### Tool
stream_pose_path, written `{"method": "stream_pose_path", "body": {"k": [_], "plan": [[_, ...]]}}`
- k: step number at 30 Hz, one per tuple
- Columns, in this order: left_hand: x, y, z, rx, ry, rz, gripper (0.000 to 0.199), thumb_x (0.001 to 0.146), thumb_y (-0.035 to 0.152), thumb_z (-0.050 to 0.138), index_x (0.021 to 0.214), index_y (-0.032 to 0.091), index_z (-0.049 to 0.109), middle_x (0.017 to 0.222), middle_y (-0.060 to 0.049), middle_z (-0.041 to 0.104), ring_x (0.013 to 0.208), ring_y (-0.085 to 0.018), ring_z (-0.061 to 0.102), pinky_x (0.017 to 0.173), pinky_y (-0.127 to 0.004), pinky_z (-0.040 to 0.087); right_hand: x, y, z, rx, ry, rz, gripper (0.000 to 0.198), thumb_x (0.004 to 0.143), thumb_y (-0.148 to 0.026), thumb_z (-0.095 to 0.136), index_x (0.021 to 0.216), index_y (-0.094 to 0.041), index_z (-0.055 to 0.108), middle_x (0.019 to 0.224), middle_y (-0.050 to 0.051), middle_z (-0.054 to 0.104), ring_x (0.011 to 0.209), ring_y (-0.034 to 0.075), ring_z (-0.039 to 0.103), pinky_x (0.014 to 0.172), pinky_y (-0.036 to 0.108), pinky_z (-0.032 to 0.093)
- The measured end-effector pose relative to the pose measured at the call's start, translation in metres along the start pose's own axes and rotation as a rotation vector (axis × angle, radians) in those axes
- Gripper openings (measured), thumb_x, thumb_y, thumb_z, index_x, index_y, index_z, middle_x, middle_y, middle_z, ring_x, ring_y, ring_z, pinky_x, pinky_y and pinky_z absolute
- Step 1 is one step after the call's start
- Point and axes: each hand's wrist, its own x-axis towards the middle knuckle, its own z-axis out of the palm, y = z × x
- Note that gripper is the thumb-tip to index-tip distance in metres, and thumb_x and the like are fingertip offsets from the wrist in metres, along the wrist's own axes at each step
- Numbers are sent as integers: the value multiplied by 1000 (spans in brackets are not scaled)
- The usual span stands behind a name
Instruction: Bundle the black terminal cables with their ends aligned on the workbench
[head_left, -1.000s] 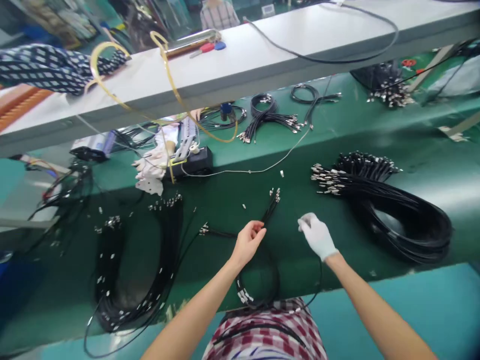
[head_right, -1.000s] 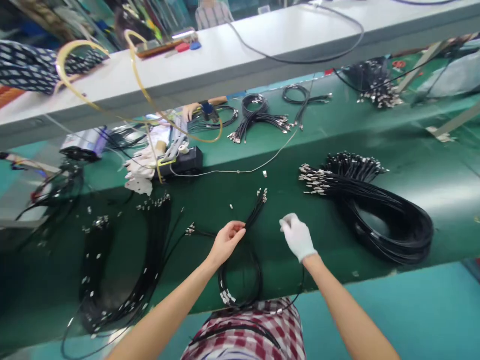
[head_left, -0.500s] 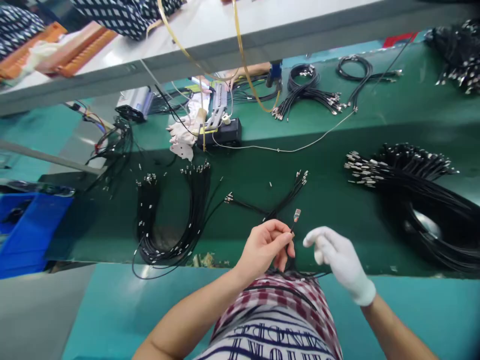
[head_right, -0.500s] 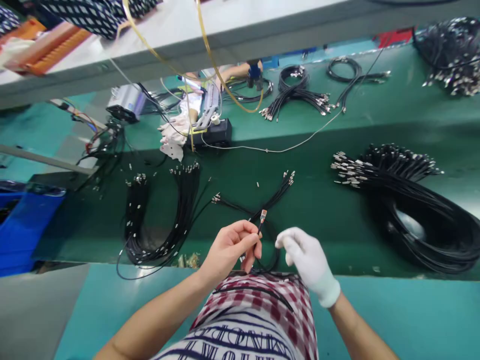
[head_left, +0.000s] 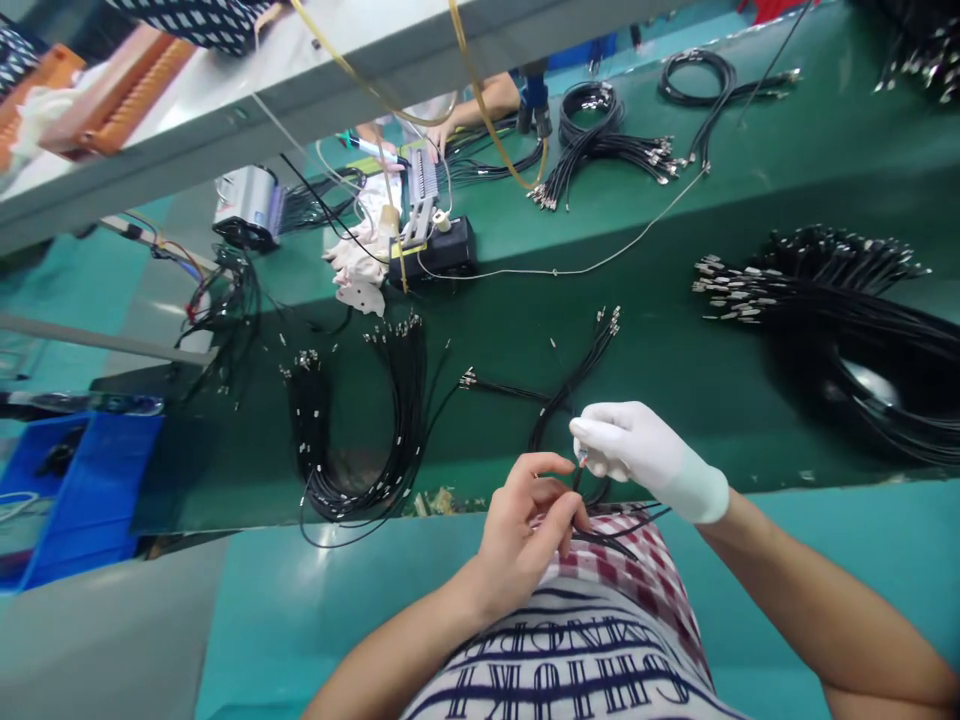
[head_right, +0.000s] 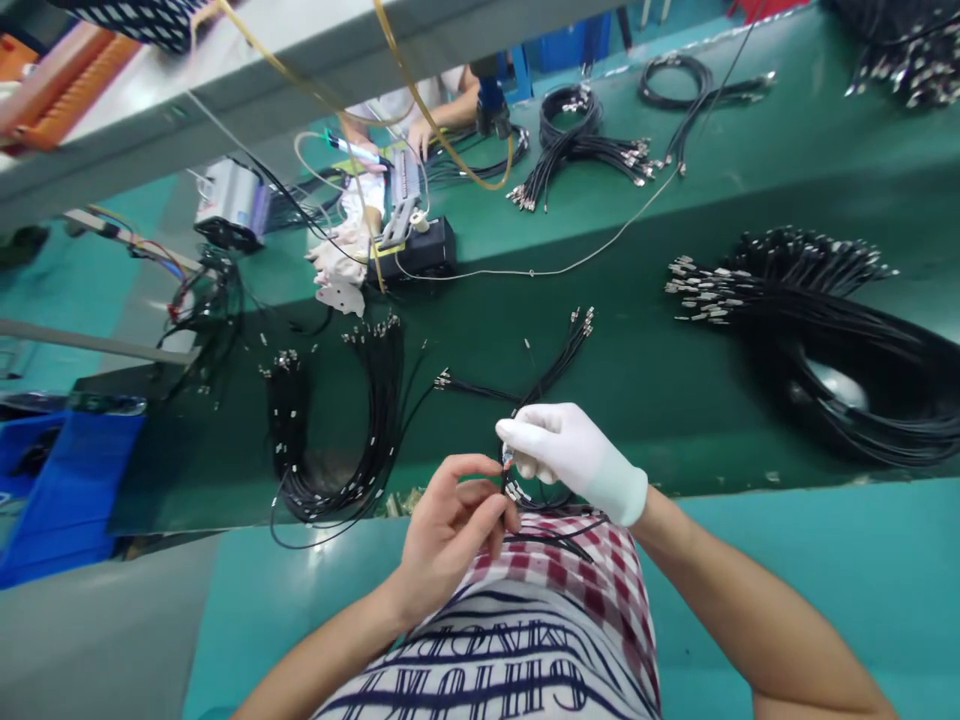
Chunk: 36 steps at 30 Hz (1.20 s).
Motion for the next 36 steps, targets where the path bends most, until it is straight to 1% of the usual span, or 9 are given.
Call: {"method": "stream_pose_path", "body": {"k": [7,10,13,15,19,22,29,33,36], "plan": [[-7,-12,-9,394,-16,566,49,93,5,43,138,23,34,75,1,59,55,-4,50,56,-15,45,-10,-7,10,19,-12,18,38,87,-44,63,65,-13,56,53,-1,52,44,7,41,40,17,27],[-6,-11,-12,549,9,659,54,90,1,45,140,19,36,71,2,58,57,-5,52,58,-16,48,-14,-9,12,-28,9,-22,39,91,-41,60,65,-13,56,53,-1,52,46,6,42,41,17,29],[-7,-6,-14,760,68,723,53,88,1,49,138,15,39,88,-5,66,69,-9,62,66,-19,53,-16,-10,14,-101,53,-50,40,94,-39,57,64,-13,55,54,-2,52,48,6,42,43,16,30],[-9,-1,-14,924,87,723,49,89,4,50,135,14,41,97,-8,69,73,-11,65,67,-19,54,-17,-10,15,-131,76,-49,37,93,-36,59,63,-13,55,54,-2,52,47,5,41,42,15,30],[-13,7,-16,1086,84,681,40,93,9,46,132,14,41,92,-5,70,63,-9,63,60,-18,53,-17,-10,17,-95,47,1,34,91,-32,62,64,-13,56,53,-3,53,45,4,41,40,14,29],[-16,6,-17,1060,82,698,39,92,9,47,131,14,43,89,-4,70,63,-8,62,60,-19,54,-14,-9,17,-11,5,45,31,89,-32,63,66,-13,57,53,-3,53,43,4,40,39,14,28],[-17,2,-18,978,122,760,45,89,7,52,133,11,45,96,-8,70,78,-11,67,71,-19,56,-12,-5,17,110,-49,121,32,88,-35,65,67,-12,57,53,-2,53,43,5,42,39,13,29],[-16,2,-19,925,65,684,49,89,6,50,136,14,40,94,-6,69,70,-10,65,68,-19,55,-11,-6,20,60,-11,99,36,88,-39,66,66,-12,56,53,-2,53,43,5,40,39,14,28],[-14,-1,-20,823,17,574,48,91,6,47,136,19,37,78,0,65,59,-7,59,61,-18,52,-7,0,19,37,6,54,39,91,-45,61,69,-13,57,54,-1,54,44,6,43,40,15,30]]}}
